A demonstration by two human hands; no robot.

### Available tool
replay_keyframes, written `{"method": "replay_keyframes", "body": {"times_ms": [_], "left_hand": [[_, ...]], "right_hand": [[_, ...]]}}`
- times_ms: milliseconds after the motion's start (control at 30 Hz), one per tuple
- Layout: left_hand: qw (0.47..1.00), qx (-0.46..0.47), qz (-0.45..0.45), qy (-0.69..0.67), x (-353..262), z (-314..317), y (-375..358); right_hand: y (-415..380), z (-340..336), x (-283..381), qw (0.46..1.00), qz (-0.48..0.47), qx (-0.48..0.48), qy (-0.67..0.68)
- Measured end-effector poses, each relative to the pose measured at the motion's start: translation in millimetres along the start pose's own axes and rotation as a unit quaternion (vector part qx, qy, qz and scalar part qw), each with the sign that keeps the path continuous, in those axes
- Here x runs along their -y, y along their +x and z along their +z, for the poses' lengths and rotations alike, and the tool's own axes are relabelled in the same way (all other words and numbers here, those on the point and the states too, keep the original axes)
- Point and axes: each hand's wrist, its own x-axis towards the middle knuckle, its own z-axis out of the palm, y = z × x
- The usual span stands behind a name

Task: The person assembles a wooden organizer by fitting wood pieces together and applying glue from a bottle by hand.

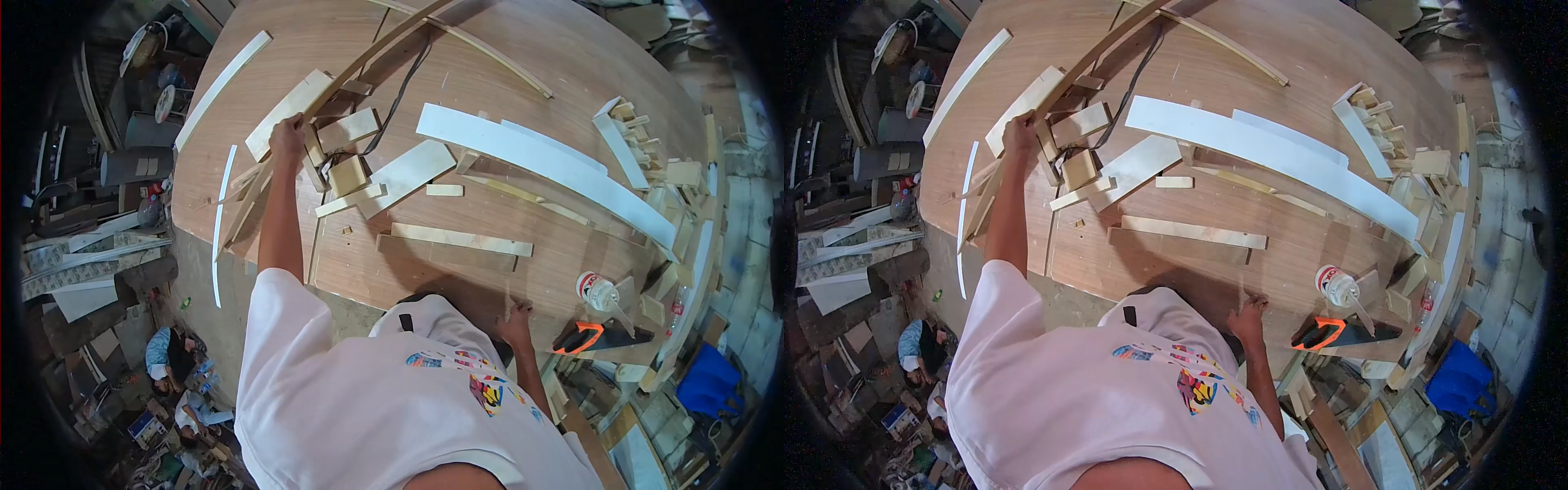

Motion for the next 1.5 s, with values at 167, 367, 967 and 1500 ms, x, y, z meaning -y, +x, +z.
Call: {"method": "replay_keyframes", "body": {"times_ms": [167, 367, 967, 1500], "left_hand": [[0.995, -0.039, 0.086, 0.004, 3.5, 22.9, -29.2], [0.99, -0.084, 0.111, 0.033, 3.5, 28.9, -37.1], [0.987, -0.001, 0.16, 0.013, -15.5, 43.0, -112.4], [0.995, -0.001, 0.094, 0.043, -32.2, 28.3, -118.5]], "right_hand": [[0.3, -6.3, 4.6, 1.0, 0.021, 0.016, -0.015], [5.2, 3.8, -8.1, 1.0, 0.019, -0.005, 0.024], [15.4, 14.2, -1.2, 0.999, 0.033, -0.024, -0.005], [20.0, 12.7, 6.0, 0.997, 0.073, 0.004, -0.028]]}}
